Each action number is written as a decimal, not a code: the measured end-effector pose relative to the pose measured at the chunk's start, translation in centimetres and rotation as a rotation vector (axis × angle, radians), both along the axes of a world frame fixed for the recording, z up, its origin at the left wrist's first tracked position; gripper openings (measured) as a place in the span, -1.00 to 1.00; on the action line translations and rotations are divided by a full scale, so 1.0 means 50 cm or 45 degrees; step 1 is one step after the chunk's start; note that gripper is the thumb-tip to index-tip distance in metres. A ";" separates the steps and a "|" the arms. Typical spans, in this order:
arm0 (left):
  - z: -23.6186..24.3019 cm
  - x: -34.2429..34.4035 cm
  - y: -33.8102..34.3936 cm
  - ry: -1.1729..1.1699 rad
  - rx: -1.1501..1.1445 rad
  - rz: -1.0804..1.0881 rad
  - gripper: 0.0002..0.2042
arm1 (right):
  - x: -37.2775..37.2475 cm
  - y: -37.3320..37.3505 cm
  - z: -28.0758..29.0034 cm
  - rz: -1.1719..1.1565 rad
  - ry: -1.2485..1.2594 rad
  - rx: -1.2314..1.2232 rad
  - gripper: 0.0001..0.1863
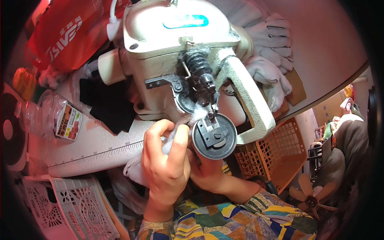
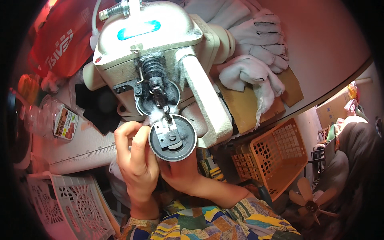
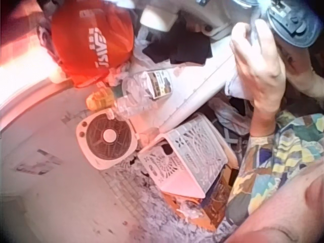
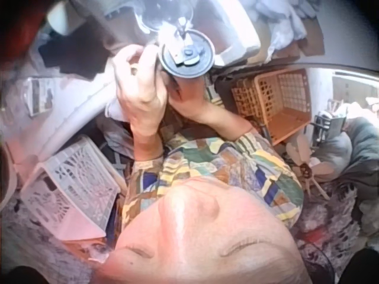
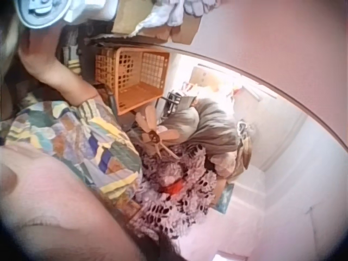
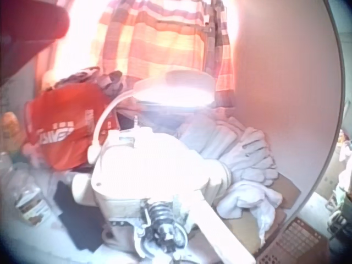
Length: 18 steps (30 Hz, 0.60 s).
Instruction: The recorder is using a specialized sewing machine to assemble and finish fabric gloves.
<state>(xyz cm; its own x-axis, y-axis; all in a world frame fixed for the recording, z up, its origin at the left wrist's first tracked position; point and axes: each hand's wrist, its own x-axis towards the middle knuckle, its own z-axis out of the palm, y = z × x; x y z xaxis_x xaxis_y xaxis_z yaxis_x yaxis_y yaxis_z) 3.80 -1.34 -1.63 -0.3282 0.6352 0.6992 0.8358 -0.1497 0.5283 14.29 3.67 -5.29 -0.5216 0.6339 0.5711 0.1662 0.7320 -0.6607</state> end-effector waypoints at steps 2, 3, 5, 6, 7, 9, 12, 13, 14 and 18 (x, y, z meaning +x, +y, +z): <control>0.003 -0.006 0.001 -0.026 0.021 -0.036 -0.71 | 0.008 -0.001 0.009 0.016 -0.062 0.055 -0.67; 0.005 -0.009 -0.001 -0.043 0.034 -0.058 -0.73 | 0.011 -0.001 0.011 0.047 -0.079 0.049 -0.68; 0.002 -0.018 0.001 0.010 0.080 -0.036 -0.68 | 0.012 -0.004 0.006 0.101 -0.102 0.008 -0.70; 0.008 -0.018 0.000 0.026 0.044 -0.011 -0.69 | 0.007 -0.006 0.005 0.093 -0.108 0.018 -0.70; 0.019 -0.020 -0.004 0.038 0.009 0.013 -0.70 | -0.001 -0.008 0.006 0.086 -0.118 0.027 -0.70; 0.033 -0.025 -0.004 0.047 -0.032 0.020 -0.73 | -0.006 -0.007 0.016 0.119 -0.054 0.078 -0.69; 0.050 -0.034 0.005 -0.044 -0.048 -0.064 -0.79 | -0.012 -0.006 0.027 0.130 -0.073 0.037 -0.68; 0.057 -0.036 0.004 -0.142 -0.049 -0.122 -0.80 | -0.015 -0.007 0.031 0.128 -0.080 0.024 -0.67; 0.061 -0.037 0.004 -0.241 -0.050 -0.181 -0.81 | -0.016 -0.009 0.034 0.126 -0.087 0.011 -0.67; 0.063 -0.054 0.005 -0.194 -0.075 -0.273 -0.82 | -0.017 -0.011 0.040 0.129 -0.100 0.016 -0.62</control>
<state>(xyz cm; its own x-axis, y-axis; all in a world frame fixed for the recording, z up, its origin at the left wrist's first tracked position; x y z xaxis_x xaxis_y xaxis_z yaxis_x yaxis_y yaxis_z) 1.11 -1.09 1.51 -0.2807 0.7398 0.6115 0.6984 -0.2796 0.6589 13.42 3.11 -3.27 -0.6257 0.5688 0.5338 0.1418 0.7559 -0.6391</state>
